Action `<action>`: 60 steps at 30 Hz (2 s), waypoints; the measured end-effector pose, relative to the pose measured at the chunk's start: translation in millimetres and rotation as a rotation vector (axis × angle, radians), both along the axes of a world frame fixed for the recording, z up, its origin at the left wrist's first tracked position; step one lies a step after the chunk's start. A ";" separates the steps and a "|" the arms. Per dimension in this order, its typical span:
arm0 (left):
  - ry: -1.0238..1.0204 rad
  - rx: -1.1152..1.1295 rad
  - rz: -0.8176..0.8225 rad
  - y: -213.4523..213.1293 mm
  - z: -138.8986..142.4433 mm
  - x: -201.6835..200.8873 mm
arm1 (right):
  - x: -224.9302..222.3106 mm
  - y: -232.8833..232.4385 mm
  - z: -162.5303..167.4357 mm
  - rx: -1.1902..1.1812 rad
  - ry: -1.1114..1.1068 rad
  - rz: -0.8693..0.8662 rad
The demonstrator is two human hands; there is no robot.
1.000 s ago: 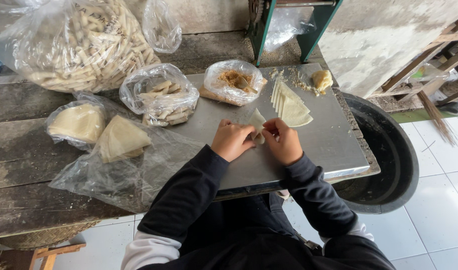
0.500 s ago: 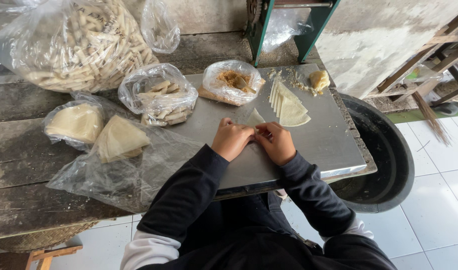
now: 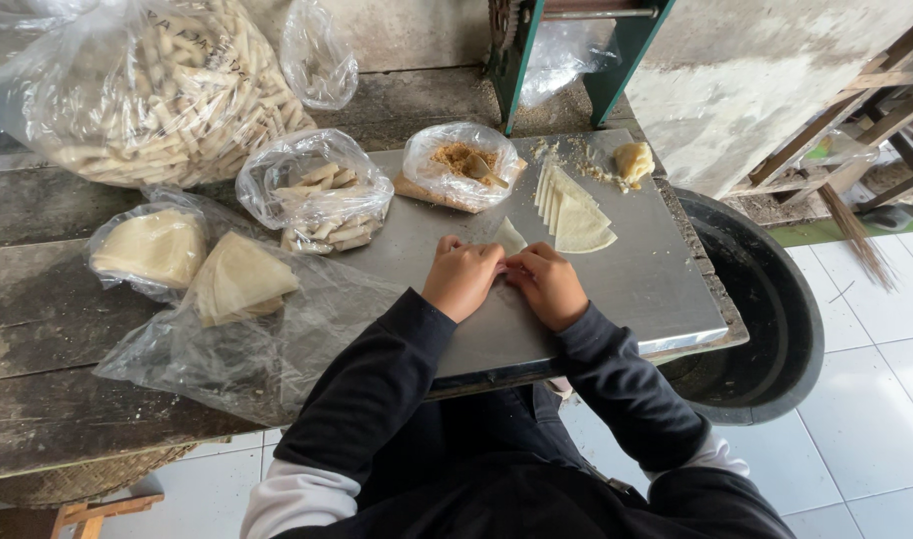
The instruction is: The person repeatedly takes triangular wrappers, scoops a granular filling from a bag, places it on the wrapper, folds the wrapper into a triangular packet, and sets it aside. The process is repeated continuously throughout the clip.
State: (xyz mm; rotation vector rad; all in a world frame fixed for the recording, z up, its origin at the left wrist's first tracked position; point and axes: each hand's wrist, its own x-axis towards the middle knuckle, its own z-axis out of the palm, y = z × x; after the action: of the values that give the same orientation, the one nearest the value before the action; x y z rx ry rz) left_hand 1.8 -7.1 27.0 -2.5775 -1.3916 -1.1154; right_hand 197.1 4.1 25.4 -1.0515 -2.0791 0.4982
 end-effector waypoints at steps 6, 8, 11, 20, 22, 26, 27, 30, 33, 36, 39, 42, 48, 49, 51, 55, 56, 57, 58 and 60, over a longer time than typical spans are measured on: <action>-0.034 -0.084 0.023 5.4 0.7 1.9 | 1.2 34.9 -10.4 0.008 -0.075 0.003; -0.024 -0.076 0.087 14.2 -1.0 6.5 | 1.3 52.8 -10.0 -0.167 -0.171 -0.034; -0.128 -0.264 0.169 34.3 -1.7 13.0 | 1.2 71.6 -9.6 -0.343 -0.215 -0.035; -0.046 -0.284 0.055 45.3 -8.3 -0.9 | 7.0 68.5 -12.8 -0.120 -0.202 0.047; 0.042 -0.260 0.045 37.0 -10.7 -3.2 | 9.2 56.2 -14.5 -0.046 -0.156 0.073; 0.159 0.016 0.072 23.3 -9.7 2.2 | 9.1 36.0 -17.8 0.039 -0.096 0.010; 0.123 -0.034 0.129 20.9 -8.1 5.0 | 6.8 34.4 -19.2 0.081 -0.108 -0.038; 0.035 -0.308 0.297 22.8 3.2 12.9 | -1.3 42.9 -21.5 0.013 -0.192 -0.235; -0.049 -0.706 0.405 36.9 19.7 10.2 | -1.6 63.3 -17.7 -0.283 -0.205 -0.249; -0.134 -0.714 0.374 41.6 24.6 6.7 | -2.2 66.1 -19.5 -0.212 -0.235 -0.296; -0.088 -0.438 0.294 33.9 13.1 9.4 | -0.5 57.8 -22.4 -0.044 -0.269 -0.229; -0.004 -0.107 0.226 27.9 -1.8 10.9 | 10.0 47.3 -23.6 0.054 -0.279 -0.094; 0.039 -0.074 0.327 28.9 -7.6 14.5 | -1.4 48.9 -29.5 0.122 -0.282 -0.258; 0.000 -0.169 0.377 31.1 -5.4 16.6 | -4.5 51.8 -29.1 0.083 -0.261 -0.307; -0.086 -0.339 0.451 37.0 -0.1 19.0 | -9.7 60.6 -24.6 0.003 -0.219 -0.403; -0.135 -0.448 0.473 44.0 2.6 21.1 | -11.2 66.5 -16.2 -0.148 -0.158 -0.383; -0.110 -0.425 0.459 43.7 0.9 20.6 | -11.0 65.2 -15.7 -0.116 -0.170 -0.363; -0.095 -0.354 0.427 41.4 -2.3 19.4 | -10.7 64.0 -15.5 -0.082 -0.183 -0.344; -0.080 -0.279 0.396 38.3 -6.0 17.4 | -8.3 62.4 -15.6 -0.069 -0.199 -0.314; -0.043 -0.162 0.349 36.3 -11.2 14.7 | -3.4 58.6 -17.7 -0.042 -0.227 -0.256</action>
State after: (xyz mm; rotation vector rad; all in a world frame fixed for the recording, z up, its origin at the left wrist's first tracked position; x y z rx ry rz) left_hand 16.6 29.2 15.8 -2.2855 -1.9194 -1.0447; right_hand 193.7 62.7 7.7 -1.4326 -2.0918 0.3064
